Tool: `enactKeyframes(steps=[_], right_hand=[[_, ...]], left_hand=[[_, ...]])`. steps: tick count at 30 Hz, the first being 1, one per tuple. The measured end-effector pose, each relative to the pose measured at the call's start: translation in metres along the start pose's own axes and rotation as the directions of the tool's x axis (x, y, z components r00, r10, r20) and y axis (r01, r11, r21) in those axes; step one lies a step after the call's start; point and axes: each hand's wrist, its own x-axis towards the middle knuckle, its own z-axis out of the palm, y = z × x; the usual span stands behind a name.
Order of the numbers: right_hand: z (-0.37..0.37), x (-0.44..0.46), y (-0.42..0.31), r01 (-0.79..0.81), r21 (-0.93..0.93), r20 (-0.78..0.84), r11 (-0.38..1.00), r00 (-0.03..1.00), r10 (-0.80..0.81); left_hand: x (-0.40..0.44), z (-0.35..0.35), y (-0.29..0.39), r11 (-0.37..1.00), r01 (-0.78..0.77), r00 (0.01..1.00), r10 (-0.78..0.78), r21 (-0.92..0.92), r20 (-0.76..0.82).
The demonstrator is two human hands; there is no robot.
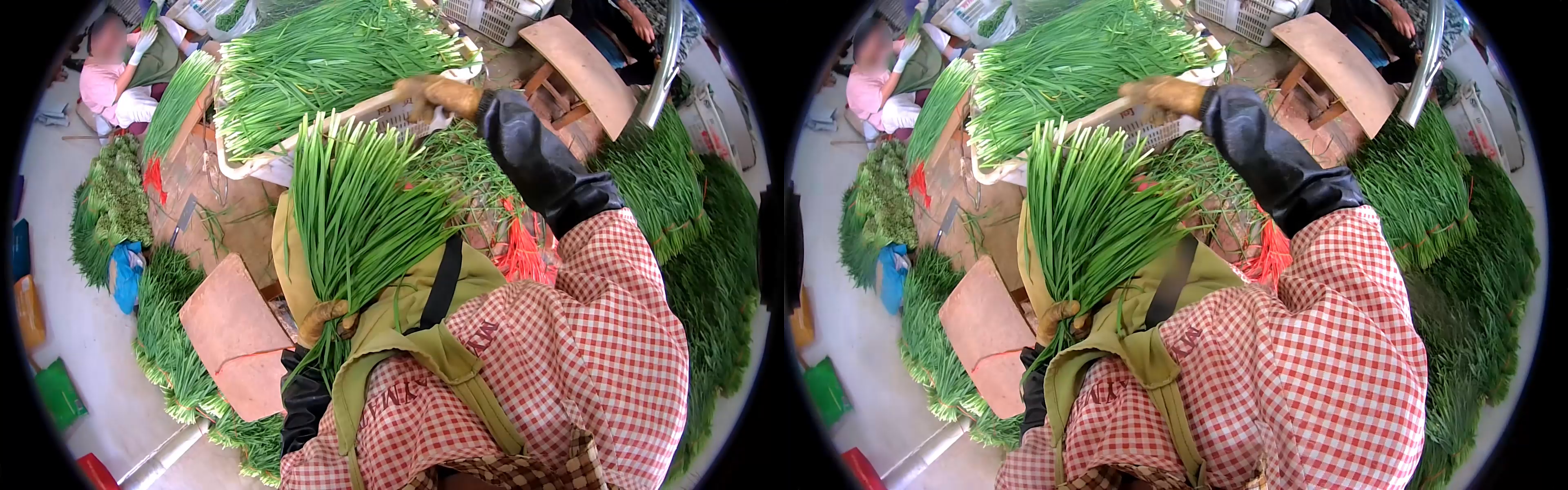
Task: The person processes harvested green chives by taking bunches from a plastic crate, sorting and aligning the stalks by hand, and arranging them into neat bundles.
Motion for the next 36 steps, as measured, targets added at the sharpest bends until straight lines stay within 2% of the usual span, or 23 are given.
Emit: enactKeyframes(steps=[1, 2, 3, 4, 5, 6, 7, 8, 12, 14, 17, 19, 21, 23, 25, 27, 28, 31, 32, 33, 34, 35, 36], right_hand=[[0.015, -0.010, -0.034, 0.050, -0.092, 0.072, 0.995, 0.996, -0.044], [0.022, -0.001, -0.028, 0.131, -0.097, 0.159, 0.987, 0.981, -0.114], [0.028, 0.007, -0.021, 0.211, -0.095, 0.245, 0.973, 0.952, -0.182], [0.032, 0.005, -0.025, 0.109, -0.068, 0.153, 0.992, 0.983, -0.098], [0.030, 0.002, -0.026, 0.110, -0.067, 0.152, 0.992, 0.983, -0.099], [0.027, -0.001, -0.025, 0.088, -0.233, 0.129, 0.968, 0.990, -0.058], [0.025, -0.003, -0.025, 0.060, -0.393, 0.099, 0.918, 0.995, -0.022], [0.027, 0.003, -0.007, 0.143, -0.506, 0.069, 0.850, 0.990, -0.125], [0.019, 0.010, 0.029, -0.004, -0.597, -0.039, 0.802, 0.999, -0.024], [0.004, 0.004, 0.035, -0.194, -0.822, -0.306, 0.536, 0.943, -0.129], [-0.006, -0.020, 0.000, -0.335, -0.709, -0.419, 0.621, 0.908, 0.011], [0.008, -0.029, -0.048, -0.145, -0.641, -0.259, 0.754, 0.965, -0.035], [0.035, -0.007, -0.034, 0.359, -0.637, -0.025, 0.682, 0.875, -0.484], [0.063, 0.006, -0.037, 0.421, -0.523, 0.267, 0.741, 0.907, -0.326], [0.082, 0.029, -0.018, 0.357, -0.488, 0.317, 0.797, 0.923, -0.219], [0.072, 0.052, 0.001, 0.344, -0.381, 0.270, 0.858, 0.929, -0.253], [0.059, 0.033, -0.024, 0.109, -0.399, 0.070, 0.911, 0.994, -0.088], [-0.014, 0.052, 0.031, 0.146, -0.786, -0.099, 0.601, 0.930, -0.354], [-0.024, 0.042, 0.047, 0.025, -0.528, -0.164, 0.849, 0.978, -0.131], [-0.034, 0.032, 0.062, -0.147, -0.213, -0.220, 0.966, 0.970, 0.099], [-0.015, 0.011, 0.058, -0.202, -0.109, -0.054, 0.973, 0.979, 0.197], [0.004, -0.010, 0.052, -0.291, -0.024, 0.121, 0.956, 0.949, 0.292], [0.023, -0.031, 0.047, -0.394, 0.023, 0.284, 0.919, 0.884, 0.372]], left_hand=[[0.002, 0.000, 0.001, 1.000, -0.023, 0.999, 0.023, -0.010, 0.023], [0.005, -0.008, 0.004, 0.993, -0.020, 0.996, 0.008, 0.120, 0.094], [0.006, -0.009, 0.004, 0.992, -0.019, 0.996, 0.008, 0.122, 0.094], [0.007, -0.003, 0.006, 0.992, 0.018, 0.999, -0.022, 0.121, 0.033], [0.008, 0.001, 0.008, 0.992, 0.036, 0.999, -0.037, 0.121, 0.003], [0.010, 0.005, 0.010, 0.991, 0.055, 0.998, -0.052, 0.120, -0.028], [0.010, 0.006, 0.013, 0.993, 0.014, 0.999, -0.019, 0.120, 0.035], [0.010, 0.007, 0.014, 0.993, -0.026, 0.995, 0.014, 0.115, 0.097], [0.001, 0.002, 0.009, 0.999, -0.001, 0.996, -0.002, 0.042, 0.092], [-0.005, -0.001, 0.002, 1.000, 0.011, 0.999, -0.010, -0.015, 0.046], [-0.007, -0.005, -0.007, 0.998, 0.014, 1.000, -0.015, -0.068, -0.006], [0.001, -0.009, -0.011, 0.996, 0.013, 1.000, -0.016, -0.086, -0.024], [0.012, -0.012, -0.014, 0.994, 0.027, 0.999, -0.031, -0.108, -0.040], [0.020, -0.013, -0.017, 0.990, 0.036, 0.998, -0.043, -0.136, -0.050], [0.026, -0.008, -0.019, 0.987, 0.042, 0.998, -0.048, -0.155, -0.034], [0.030, -0.002, -0.018, 0.988, 0.021, 0.999, -0.017, -0.153, 0.027], [0.034, -0.004, -0.026, 0.962, -0.056, 0.991, 0.085, -0.266, 0.100], [0.035, -0.012, -0.034, 0.904, -0.074, 0.990, 0.117, -0.421, 0.077], [0.035, -0.027, -0.043, 0.889, -0.078, 0.985, 0.137, -0.452, 0.100], [0.031, -0.033, -0.045, 0.887, -0.054, 0.981, 0.133, -0.458, 0.141], [0.026, -0.040, -0.048, 0.886, -0.030, 0.975, 0.128, -0.463, 0.181], [0.019, -0.030, -0.048, 0.880, -0.106, 0.985, 0.157, -0.462, 0.072], [0.016, -0.030, -0.047, 0.876, -0.112, 0.984, 0.163, -0.469, 0.068]])
